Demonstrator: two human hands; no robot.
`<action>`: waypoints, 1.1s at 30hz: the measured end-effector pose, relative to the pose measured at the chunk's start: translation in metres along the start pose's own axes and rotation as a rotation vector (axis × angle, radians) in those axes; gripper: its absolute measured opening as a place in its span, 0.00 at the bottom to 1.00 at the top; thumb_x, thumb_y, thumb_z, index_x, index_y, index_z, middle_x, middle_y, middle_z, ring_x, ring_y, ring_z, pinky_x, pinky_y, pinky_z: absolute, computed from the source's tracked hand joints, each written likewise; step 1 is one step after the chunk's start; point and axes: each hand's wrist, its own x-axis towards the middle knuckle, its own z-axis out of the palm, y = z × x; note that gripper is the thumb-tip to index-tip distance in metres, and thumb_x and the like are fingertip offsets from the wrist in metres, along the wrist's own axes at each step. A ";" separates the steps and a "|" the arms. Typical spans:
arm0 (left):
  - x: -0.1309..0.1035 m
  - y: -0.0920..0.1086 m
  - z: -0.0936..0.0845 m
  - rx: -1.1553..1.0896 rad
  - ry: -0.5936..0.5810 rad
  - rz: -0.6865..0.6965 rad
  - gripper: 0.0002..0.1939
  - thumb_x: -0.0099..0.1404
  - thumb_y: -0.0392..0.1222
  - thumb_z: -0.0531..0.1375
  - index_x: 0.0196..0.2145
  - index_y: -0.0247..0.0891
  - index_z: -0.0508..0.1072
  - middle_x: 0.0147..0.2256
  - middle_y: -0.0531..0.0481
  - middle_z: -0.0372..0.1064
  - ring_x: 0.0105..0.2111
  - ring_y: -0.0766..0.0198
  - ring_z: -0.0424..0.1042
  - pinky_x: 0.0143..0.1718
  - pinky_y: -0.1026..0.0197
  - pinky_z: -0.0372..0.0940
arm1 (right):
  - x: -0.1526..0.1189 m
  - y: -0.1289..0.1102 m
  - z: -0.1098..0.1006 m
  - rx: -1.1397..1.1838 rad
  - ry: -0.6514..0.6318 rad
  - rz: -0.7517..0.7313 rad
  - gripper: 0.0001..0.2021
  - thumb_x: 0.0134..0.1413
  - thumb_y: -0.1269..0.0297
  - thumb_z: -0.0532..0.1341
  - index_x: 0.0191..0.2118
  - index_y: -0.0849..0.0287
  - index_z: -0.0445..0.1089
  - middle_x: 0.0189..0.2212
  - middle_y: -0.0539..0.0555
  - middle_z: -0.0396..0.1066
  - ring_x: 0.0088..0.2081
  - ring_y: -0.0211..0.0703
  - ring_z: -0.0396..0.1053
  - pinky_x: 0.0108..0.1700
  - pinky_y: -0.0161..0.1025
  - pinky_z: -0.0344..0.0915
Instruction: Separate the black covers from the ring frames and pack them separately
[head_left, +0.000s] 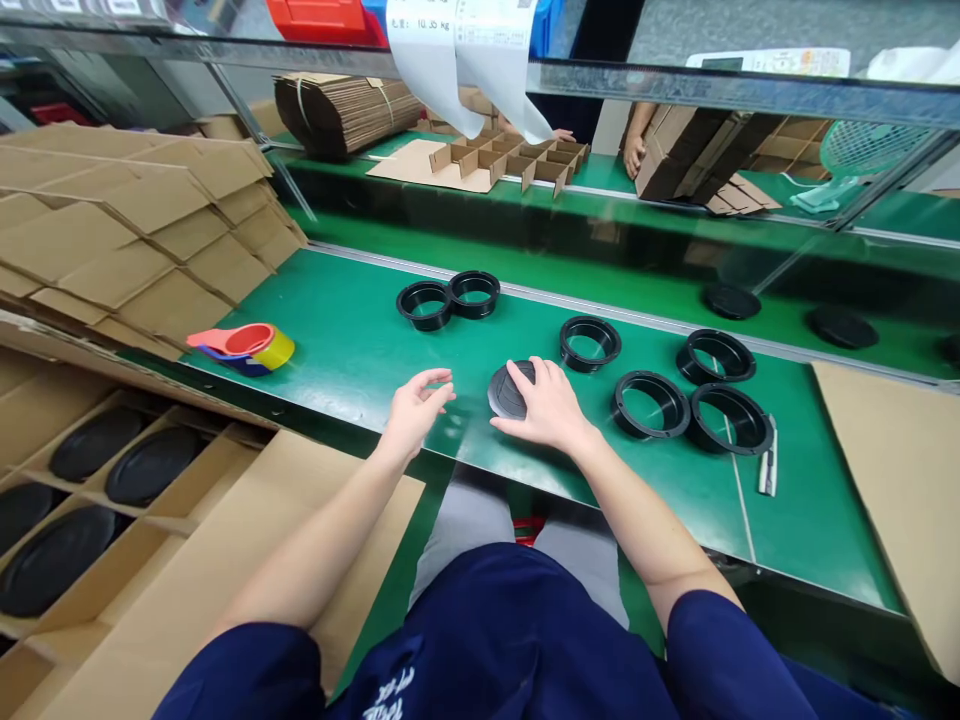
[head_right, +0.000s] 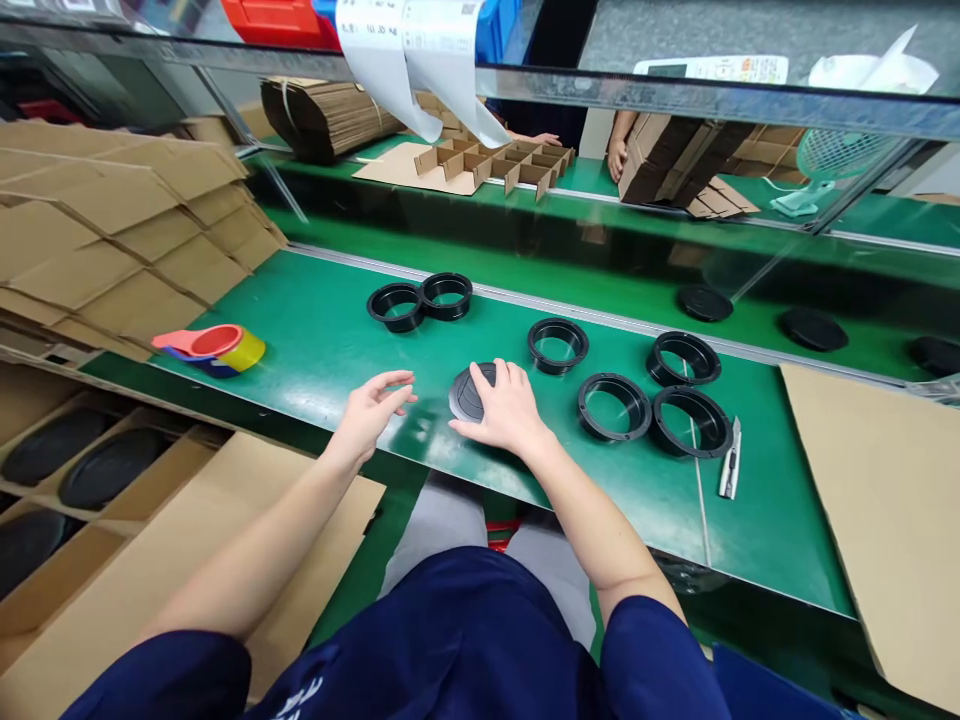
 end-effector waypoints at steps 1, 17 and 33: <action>-0.002 0.001 -0.003 0.017 0.012 0.022 0.25 0.58 0.52 0.66 0.49 0.34 0.76 0.51 0.38 0.75 0.42 0.55 0.78 0.39 0.59 0.72 | 0.000 -0.001 0.003 0.002 -0.006 -0.003 0.51 0.52 0.32 0.64 0.73 0.62 0.53 0.68 0.74 0.53 0.67 0.74 0.53 0.67 0.63 0.51; 0.000 0.038 0.115 1.237 -0.613 0.634 0.48 0.67 0.65 0.57 0.74 0.39 0.44 0.74 0.35 0.38 0.73 0.34 0.34 0.64 0.20 0.38 | -0.026 0.072 0.011 0.766 0.837 0.160 0.24 0.74 0.50 0.46 0.65 0.54 0.65 0.55 0.59 0.73 0.56 0.49 0.71 0.58 0.51 0.71; -0.079 0.032 -0.040 0.524 -0.225 0.525 0.51 0.52 0.57 0.71 0.69 0.47 0.58 0.71 0.39 0.46 0.70 0.40 0.47 0.71 0.40 0.47 | -0.048 0.040 0.005 0.970 0.580 0.417 0.27 0.66 0.41 0.51 0.56 0.51 0.75 0.47 0.69 0.77 0.45 0.61 0.79 0.52 0.63 0.71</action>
